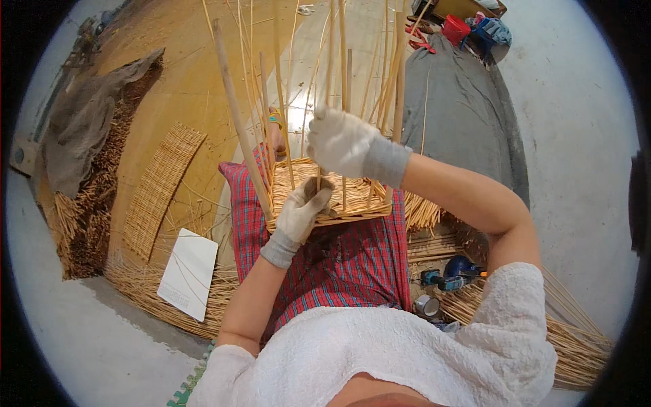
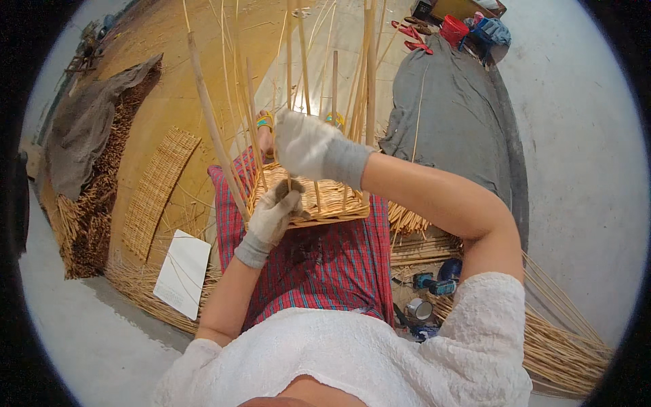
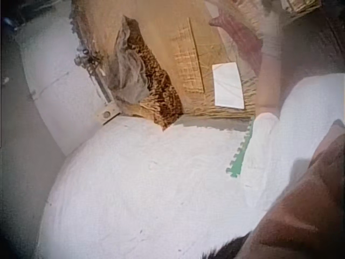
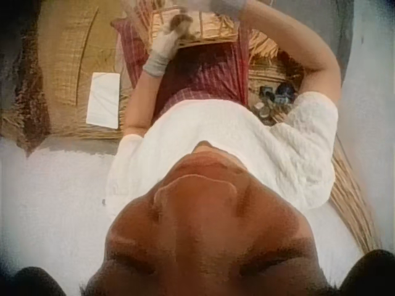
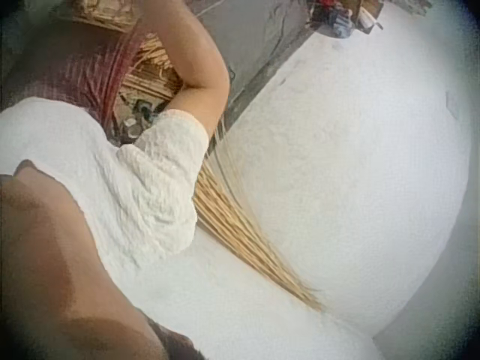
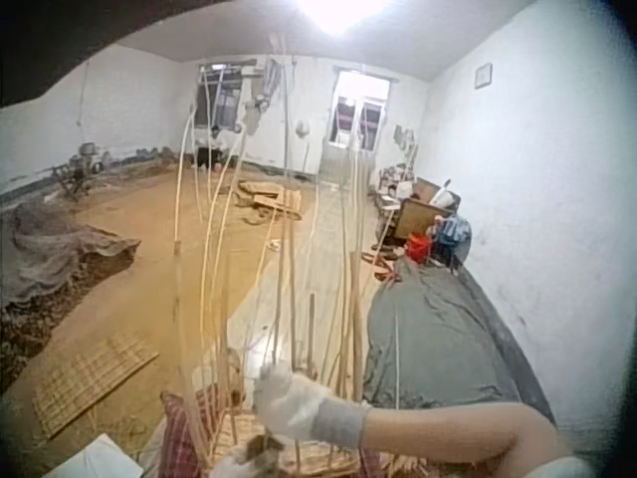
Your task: Weaving a wicker basket using long wooden strips and cutting them with shears.
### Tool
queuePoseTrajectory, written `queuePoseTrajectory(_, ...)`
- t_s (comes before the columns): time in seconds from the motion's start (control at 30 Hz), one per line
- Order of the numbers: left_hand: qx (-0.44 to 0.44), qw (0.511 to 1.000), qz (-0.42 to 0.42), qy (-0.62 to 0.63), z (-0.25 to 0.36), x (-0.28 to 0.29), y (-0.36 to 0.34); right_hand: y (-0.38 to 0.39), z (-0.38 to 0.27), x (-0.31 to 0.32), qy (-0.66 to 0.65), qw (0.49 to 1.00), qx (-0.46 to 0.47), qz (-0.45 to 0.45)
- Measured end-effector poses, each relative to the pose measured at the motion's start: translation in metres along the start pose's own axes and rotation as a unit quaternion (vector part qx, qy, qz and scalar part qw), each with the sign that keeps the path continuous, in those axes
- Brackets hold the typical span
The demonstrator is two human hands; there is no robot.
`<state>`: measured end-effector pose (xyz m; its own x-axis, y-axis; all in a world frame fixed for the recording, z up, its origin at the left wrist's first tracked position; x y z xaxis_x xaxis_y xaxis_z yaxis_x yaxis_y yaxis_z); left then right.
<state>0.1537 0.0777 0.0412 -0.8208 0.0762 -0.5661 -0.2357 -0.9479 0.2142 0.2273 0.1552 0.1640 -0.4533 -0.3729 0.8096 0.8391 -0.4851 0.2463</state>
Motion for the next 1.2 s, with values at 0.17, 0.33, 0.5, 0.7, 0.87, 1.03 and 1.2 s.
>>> queuePoseTrajectory(0.17,0.038,0.989,0.002,0.141,-0.003,0.007,0.0,0.008,-0.012,-0.022,0.005,0.983,-0.095,0.157)
queuePoseTrajectory(0.33,-0.013,0.999,0.011,0.045,0.001,0.014,-0.002,0.038,0.065,-0.002,0.07,0.98,-0.122,0.143)
queuePoseTrajectory(0.5,-0.009,1.0,0.015,0.018,0.005,0.008,0.001,0.095,0.051,0.017,0.016,0.883,-0.223,0.412)
queuePoseTrajectory(0.7,-0.12,0.976,0.051,-0.172,0.001,0.013,0.008,0.236,0.027,-0.147,-0.378,0.575,-0.58,0.436)
queuePoseTrajectory(0.87,-0.182,0.943,0.144,-0.239,0.005,0.053,0.008,0.261,-0.17,-0.338,-0.538,0.455,-0.672,-0.228)
queuePoseTrajectory(1.03,-0.226,0.931,0.154,-0.24,0.0,0.019,0.008,0.283,-0.296,-0.43,-0.606,0.328,-0.672,-0.272)
queuePoseTrajectory(1.2,-0.364,0.75,0.177,-0.523,0.002,-0.024,0.041,0.282,-0.205,-0.39,-0.625,0.302,-0.719,-0.007)
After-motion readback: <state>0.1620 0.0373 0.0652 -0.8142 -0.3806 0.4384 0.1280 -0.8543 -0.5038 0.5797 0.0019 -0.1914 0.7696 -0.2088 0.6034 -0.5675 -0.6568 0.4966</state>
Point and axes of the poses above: each hand's wrist, its own y-axis away from the middle knuckle, its own x-axis out of the back of the hand, z = x × y, the point moved 5 cm from there along -y, towards the middle knuckle, and after that the axes turned 7 degrees about z, right-handed, at the moved point
